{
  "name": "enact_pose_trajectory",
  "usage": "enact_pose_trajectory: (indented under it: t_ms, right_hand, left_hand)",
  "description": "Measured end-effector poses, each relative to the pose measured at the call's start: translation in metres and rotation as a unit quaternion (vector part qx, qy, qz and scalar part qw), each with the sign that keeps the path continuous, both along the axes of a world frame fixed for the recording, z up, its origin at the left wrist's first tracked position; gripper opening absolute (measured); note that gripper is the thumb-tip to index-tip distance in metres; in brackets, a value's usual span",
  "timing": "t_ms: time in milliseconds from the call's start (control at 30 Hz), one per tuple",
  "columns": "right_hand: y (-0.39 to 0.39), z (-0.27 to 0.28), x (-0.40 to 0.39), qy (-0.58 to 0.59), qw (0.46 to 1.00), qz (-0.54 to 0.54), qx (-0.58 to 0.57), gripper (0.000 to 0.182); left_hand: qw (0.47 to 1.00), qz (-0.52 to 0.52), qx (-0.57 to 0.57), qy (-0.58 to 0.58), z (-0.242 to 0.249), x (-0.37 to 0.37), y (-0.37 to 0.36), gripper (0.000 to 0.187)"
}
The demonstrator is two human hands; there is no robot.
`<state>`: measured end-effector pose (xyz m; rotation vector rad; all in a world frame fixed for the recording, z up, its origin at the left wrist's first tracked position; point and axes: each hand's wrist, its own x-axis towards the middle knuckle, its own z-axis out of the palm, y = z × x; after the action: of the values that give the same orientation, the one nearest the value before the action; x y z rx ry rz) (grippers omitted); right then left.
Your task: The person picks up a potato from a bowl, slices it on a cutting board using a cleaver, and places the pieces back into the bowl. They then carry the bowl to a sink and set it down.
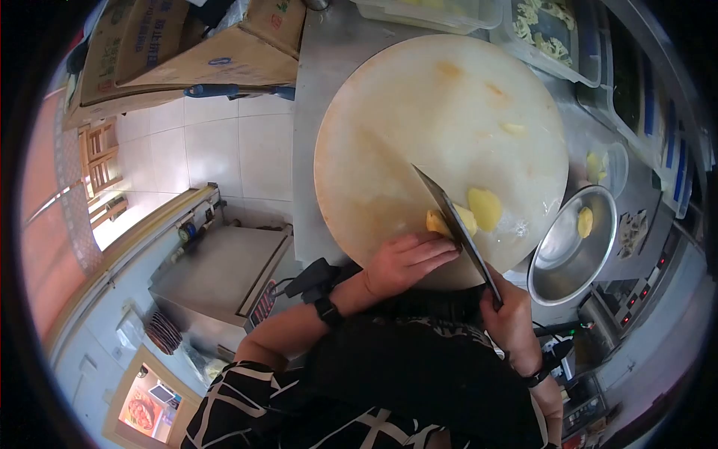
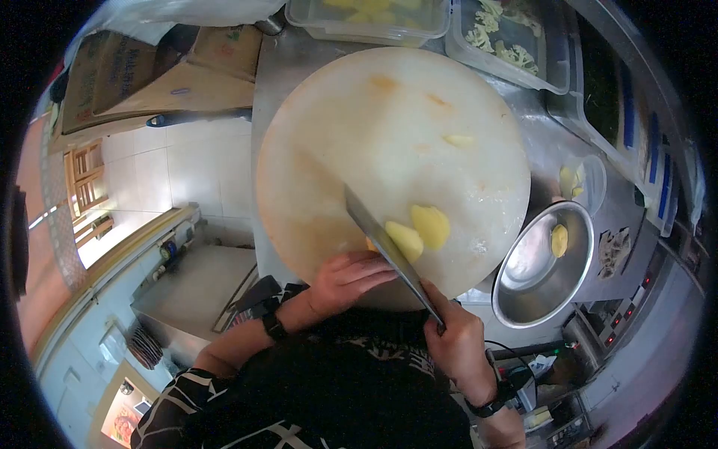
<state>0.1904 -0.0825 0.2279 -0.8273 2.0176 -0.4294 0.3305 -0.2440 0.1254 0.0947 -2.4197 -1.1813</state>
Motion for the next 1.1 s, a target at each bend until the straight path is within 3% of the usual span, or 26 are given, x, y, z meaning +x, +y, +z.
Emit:
enact_pose_trajectory:
  t_ms: [100, 167, 467, 700, 933, 1100]
  right_hand:
    - [0.0, 0.02, -0.002, -0.014, 1.0, -0.013, 0.004, 0.062]
    - [-0.008, 0.042, -0.004, -0.032, 0.997, 0.023, 0.066, 0.061]
    - [-0.009, -0.001, 0.005, -0.005, 1.0, -0.023, -0.009, 0.06]
    - [-0.015, 0.046, 0.003, -0.032, 0.997, 0.001, 0.07, 0.058]
    - [-0.013, -0.002, 0.008, 0.009, 1.0, -0.01, -0.01, 0.057]
    - [-0.009, 0.031, 0.006, -0.007, 1.0, -0.011, -0.013, 0.057]
  left_hand:
    - [0.999, 0.03, -0.002, 0.045, -0.004, -0.001, 0.002, 0.033]
    - [0.998, 0.03, 0.003, 0.048, -0.005, 0.0, 0.003, 0.032]
    - [1.0, 0.014, -0.003, 0.018, -0.001, 0.001, 0.0, 0.031]
    - [0.999, 0.032, 0.0, 0.043, -0.004, 0.004, 0.002, 0.033]
    - [0.999, 0.03, -0.021, 0.023, -0.003, 0.004, 0.001, 0.033]
    - [0.998, 0.04, -0.024, 0.03, 0.005, 0.001, -0.002, 0.032]
